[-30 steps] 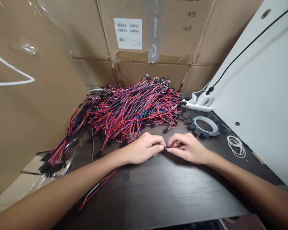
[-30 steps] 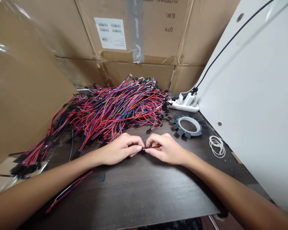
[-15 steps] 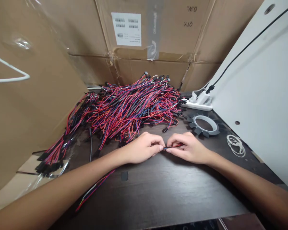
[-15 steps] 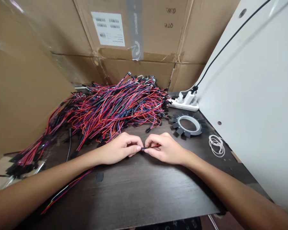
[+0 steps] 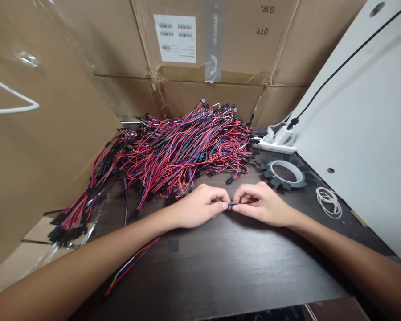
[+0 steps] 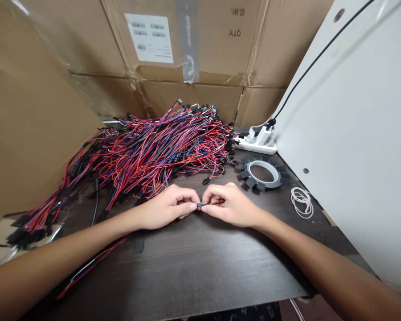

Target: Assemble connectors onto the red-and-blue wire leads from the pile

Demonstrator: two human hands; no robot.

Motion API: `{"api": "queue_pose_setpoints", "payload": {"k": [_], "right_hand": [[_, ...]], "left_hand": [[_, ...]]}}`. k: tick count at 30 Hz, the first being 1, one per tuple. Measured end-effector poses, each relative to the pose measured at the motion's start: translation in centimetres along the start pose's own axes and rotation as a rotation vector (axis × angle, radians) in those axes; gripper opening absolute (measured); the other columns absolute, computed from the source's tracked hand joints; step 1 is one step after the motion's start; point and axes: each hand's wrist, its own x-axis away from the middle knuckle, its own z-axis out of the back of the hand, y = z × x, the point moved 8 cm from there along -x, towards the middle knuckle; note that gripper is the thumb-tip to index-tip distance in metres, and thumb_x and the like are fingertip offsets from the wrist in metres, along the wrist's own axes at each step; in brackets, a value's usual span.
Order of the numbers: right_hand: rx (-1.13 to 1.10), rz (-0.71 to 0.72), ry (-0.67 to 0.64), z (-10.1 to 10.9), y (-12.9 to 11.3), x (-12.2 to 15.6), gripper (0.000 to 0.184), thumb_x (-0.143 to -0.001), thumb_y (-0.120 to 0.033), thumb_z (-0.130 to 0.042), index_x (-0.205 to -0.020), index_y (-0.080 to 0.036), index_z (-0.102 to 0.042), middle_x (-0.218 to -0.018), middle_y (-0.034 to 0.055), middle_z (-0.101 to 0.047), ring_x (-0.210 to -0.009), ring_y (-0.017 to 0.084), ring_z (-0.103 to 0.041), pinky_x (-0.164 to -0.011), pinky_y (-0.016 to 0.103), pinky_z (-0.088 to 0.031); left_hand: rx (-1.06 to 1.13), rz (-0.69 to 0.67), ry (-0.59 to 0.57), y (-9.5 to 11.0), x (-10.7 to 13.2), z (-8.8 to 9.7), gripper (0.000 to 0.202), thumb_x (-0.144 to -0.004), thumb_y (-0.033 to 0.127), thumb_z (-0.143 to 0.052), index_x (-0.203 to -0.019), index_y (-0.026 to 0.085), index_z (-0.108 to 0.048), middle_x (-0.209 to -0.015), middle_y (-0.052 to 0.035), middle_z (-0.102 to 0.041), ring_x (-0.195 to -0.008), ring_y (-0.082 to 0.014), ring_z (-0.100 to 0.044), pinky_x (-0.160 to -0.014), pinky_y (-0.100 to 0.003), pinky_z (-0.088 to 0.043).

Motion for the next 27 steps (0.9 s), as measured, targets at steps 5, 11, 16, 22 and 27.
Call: {"api": "queue_pose_setpoints", "payload": {"k": [5, 11, 16, 22, 27], "right_hand": [[-0.068, -0.093, 0.006, 0.0, 0.4, -0.1, 0.015, -0.08, -0.024, -0.063, -0.071, -0.015, -0.056, -0.05, -0.0058, -0.048, -0.045, 0.006, -0.038, -0.044, 0.018, -0.029], [-0.19, -0.202, -0.022, -0.3, 1.2, -0.1, 0.014, -0.078, -0.025, -0.063, -0.072, -0.015, -0.055, -0.052, -0.005, -0.05, -0.047, 0.007, -0.04, -0.046, 0.018, -0.03], [-0.215, -0.235, -0.035, -0.4, 1.2, -0.1, 0.015, -0.078, -0.025, -0.063, -0.072, -0.015, -0.054, -0.051, -0.0058, -0.048, -0.047, 0.007, -0.037, -0.046, 0.019, -0.028], [-0.229, -0.251, -0.056, -0.5, 1.2, -0.2, 0.015, -0.078, -0.026, -0.062, -0.073, -0.015, -0.053, -0.053, -0.0061, -0.047, -0.048, 0.007, -0.038, -0.047, 0.019, -0.028], [-0.248, -0.262, -0.055, -0.5, 1.2, -0.2, 0.016, -0.079, -0.027, -0.062, -0.074, -0.016, -0.052, -0.053, -0.0062, -0.046, -0.049, 0.007, -0.037, -0.047, 0.02, -0.028]], "left_hand": [[-0.031, -0.035, 0.022, 0.3, 0.0, 0.1, 0.016, -0.087, 0.019, -0.047, -0.079, 0.012, -0.06, -0.053, 0.0071, -0.044, -0.05, -0.0066, -0.038, -0.053, -0.019, -0.031], [-0.165, -0.063, 0.086, 0.5, 0.2, 0.2, 0.018, -0.087, 0.02, -0.048, -0.083, 0.012, -0.064, -0.057, 0.0053, -0.049, -0.054, -0.0072, -0.04, -0.055, -0.02, -0.03], [-0.179, -0.086, 0.099, 0.6, 0.3, 0.1, 0.016, -0.086, 0.02, -0.049, -0.081, 0.013, -0.063, -0.058, 0.006, -0.048, -0.053, -0.0063, -0.04, -0.054, -0.019, -0.03], [-0.168, -0.084, 0.135, 0.3, 0.3, 0.0, 0.011, -0.082, 0.021, -0.055, -0.078, 0.013, -0.061, -0.053, 0.0077, -0.043, -0.048, -0.0052, -0.036, -0.051, -0.019, -0.029], [-0.199, -0.1, 0.186, 0.5, 0.4, 0.2, 0.016, -0.085, 0.025, -0.054, -0.08, 0.012, -0.063, -0.055, 0.0062, -0.048, -0.049, -0.0053, -0.039, -0.052, -0.019, -0.029]]}}
